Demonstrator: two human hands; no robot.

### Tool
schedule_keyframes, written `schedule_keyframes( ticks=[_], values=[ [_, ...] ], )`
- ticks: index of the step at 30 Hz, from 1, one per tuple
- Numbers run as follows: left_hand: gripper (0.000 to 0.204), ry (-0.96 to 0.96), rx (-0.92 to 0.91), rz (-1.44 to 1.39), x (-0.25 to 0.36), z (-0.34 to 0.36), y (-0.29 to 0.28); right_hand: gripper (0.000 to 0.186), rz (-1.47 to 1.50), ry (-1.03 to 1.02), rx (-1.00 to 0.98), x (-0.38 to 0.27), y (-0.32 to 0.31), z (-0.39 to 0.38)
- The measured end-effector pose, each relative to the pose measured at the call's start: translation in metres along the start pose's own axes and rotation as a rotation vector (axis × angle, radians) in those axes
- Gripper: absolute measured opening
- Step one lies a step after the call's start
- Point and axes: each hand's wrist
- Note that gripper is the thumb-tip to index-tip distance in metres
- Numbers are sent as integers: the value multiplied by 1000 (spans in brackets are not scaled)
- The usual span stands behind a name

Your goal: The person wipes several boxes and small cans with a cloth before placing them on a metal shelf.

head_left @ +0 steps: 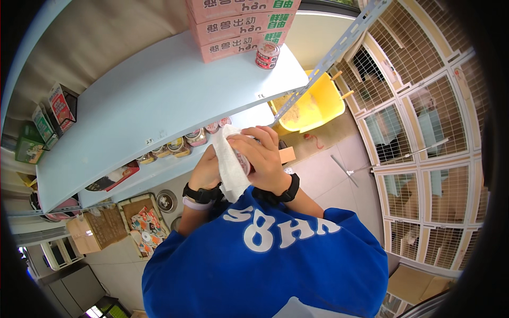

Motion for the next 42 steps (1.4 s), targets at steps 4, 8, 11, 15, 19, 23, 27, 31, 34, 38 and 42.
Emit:
schedule_keyframes(
  ticks=[4,8,11,15,19,23,27,31,34,38,42],
  values=[
    [29,23,135,312,2,3,3,44,-52,31,27,6,-2,1],
    [28,66,195,411,-2,6,4,42,-46,46,18,10,-1,0],
    [31,55,216,309,4,5,4,44,-23,50,9,8,3,-1],
    [38,44,171,63,-1,7,-1,44,25,61,26,5,8,0],
    [40,82,117,-75,-3,7,-6,41,59,53,35,4,12,2],
    [40,102,122,-142,-4,5,-1,41,-23,45,13,7,12,2],
    [40,98,160,-148,4,5,12,43,-28,57,35,8,11,1],
    [41,156,162,20,4,9,10,45,-27,74,43,11,9,-1],
    [41,147,152,239,8,11,13,46,-8,101,65,11,6,-1],
    [49,102,93,389,3,11,7,49,-9,97,78,10,3,1],
    [50,63,39,179,-4,9,2,47,37,131,106,4,3,1]
  ],
)
Point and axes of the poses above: each hand's wrist, its own z-axis towards the middle knuckle, its own y-axis out of the palm, x = y × z, and after that the axes turned 2 degrees about -y, right-handed
